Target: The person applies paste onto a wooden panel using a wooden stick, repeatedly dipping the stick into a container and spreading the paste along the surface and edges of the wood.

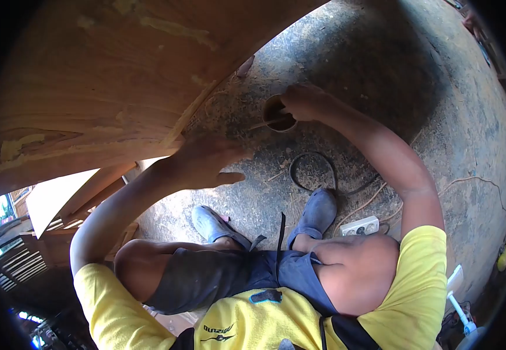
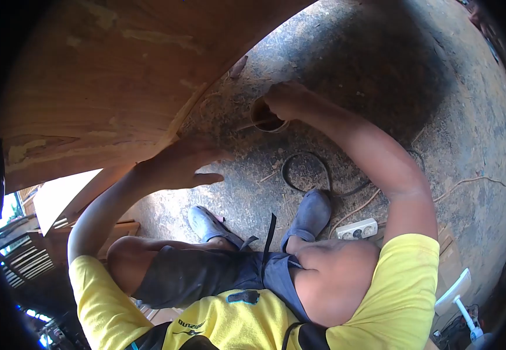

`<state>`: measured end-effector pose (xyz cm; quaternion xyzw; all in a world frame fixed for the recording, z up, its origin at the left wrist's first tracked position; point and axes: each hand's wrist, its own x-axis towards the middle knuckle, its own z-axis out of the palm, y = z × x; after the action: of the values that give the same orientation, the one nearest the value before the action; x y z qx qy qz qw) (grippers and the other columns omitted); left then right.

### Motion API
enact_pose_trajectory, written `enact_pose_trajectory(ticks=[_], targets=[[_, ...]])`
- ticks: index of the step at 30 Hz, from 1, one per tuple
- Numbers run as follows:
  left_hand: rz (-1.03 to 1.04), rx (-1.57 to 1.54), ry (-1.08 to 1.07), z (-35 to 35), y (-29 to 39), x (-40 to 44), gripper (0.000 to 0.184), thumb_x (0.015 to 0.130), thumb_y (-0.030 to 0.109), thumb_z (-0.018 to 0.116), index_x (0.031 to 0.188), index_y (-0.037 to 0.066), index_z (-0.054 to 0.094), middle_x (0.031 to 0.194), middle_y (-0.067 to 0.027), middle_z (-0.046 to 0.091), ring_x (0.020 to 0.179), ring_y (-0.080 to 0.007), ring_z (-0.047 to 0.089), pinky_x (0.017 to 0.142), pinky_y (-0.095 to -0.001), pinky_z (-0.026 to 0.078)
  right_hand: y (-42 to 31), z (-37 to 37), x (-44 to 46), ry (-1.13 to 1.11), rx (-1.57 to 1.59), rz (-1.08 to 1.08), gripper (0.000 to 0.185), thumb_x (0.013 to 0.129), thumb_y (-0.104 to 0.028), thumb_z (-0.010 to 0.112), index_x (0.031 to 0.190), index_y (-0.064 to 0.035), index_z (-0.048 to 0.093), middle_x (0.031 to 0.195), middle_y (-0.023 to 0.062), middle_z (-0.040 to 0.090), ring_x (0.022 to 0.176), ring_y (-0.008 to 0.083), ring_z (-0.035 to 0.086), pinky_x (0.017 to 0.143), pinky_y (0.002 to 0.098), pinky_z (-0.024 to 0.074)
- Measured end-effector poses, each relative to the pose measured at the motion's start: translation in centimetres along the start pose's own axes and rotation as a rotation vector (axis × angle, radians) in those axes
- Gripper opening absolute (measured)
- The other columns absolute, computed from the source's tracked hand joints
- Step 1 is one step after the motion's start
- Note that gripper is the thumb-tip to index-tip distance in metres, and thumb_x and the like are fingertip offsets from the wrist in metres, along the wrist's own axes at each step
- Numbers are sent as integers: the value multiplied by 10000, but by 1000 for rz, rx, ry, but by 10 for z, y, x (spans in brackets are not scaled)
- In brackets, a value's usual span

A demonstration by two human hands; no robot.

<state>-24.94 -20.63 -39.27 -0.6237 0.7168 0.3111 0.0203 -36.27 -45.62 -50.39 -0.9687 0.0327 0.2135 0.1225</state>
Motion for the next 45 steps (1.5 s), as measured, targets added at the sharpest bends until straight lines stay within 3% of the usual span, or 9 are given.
enact_pose_trajectory(ticks=[8,10,14,16,22,31,37,40,45], targets=[[4,162,-153,68,-40,61,605,895,324,729,1423,104,531,1107,-181,693,1081,-342,660,879,-479,551,33,6,-39,187,218,79,223,840,-66,599,970,-86,780,1005,164,747,968,344,718,912,462,556],[-8,123,34,82,-51,66,718,848,287,740,1479,70,474,900,-171,722,834,-349,719,750,-487,587,19,1,-34,102,36,128,195,841,-87,622,962,-53,771,1011,178,748,1000,328,721,890,458,566],[80,155,271,115,-65,92,773,849,277,716,1524,56,412,848,-153,719,754,-332,722,663,-476,588,-12,23,3,77,-71,124,186,854,-157,664,975,-69,774,1046,168,746,1016,321,719,908,447,563],[-172,310,36,111,-58,100,726,880,271,662,1526,47,417,836,-119,719,709,-276,726,581,-439,579,-20,27,12,-47,-91,26,198,866,-200,684,979,-61,769,1047,171,745,1025,321,719,905,435,564],[-96,469,242,151,-72,116,612,869,149,600,1465,45,506,802,-69,719,841,-208,735,572,-345,592,23,8,-19,-7,144,68,203,882,-96,602,997,-40,759,967,183,748,929,288,746,849,443,584],[-10,369,256,148,-73,125,271,950,109,538,1187,22,635,707,-107,684,610,-272,715,475,-414,561,51,13,-74,29,1156,233,279,976,-82,549,1226,-10,650,864,89,713,742,140,708,633,280,575],[75,344,291,151,-111,80,134,944,151,574,989,33,619,715,-129,672,569,-319,694,459,-437,560,34,-52,-88,314,1236,133,280,1020,-191,565,1238,-29,634,928,92,717,675,120,653,622,260,549],[75,411,108,163,-146,40,188,974,200,579,1062,59,666,891,-185,681,940,-355,707,745,-494,583,36,-96,-77,402,1157,51,332,1037,-267,562,1268,-37,624,922,80,715,664,108,629,631,254,540],[-68,16,215,153,-157,-17,284,994,287,598,1138,58,683,1026,-204,672,1057,-387,649,881,-479,547,66,-167,-38,598,1171,-45,382,1042,-283,541,1299,-12,620,897,69,703,671,114,612,617,258,509]])
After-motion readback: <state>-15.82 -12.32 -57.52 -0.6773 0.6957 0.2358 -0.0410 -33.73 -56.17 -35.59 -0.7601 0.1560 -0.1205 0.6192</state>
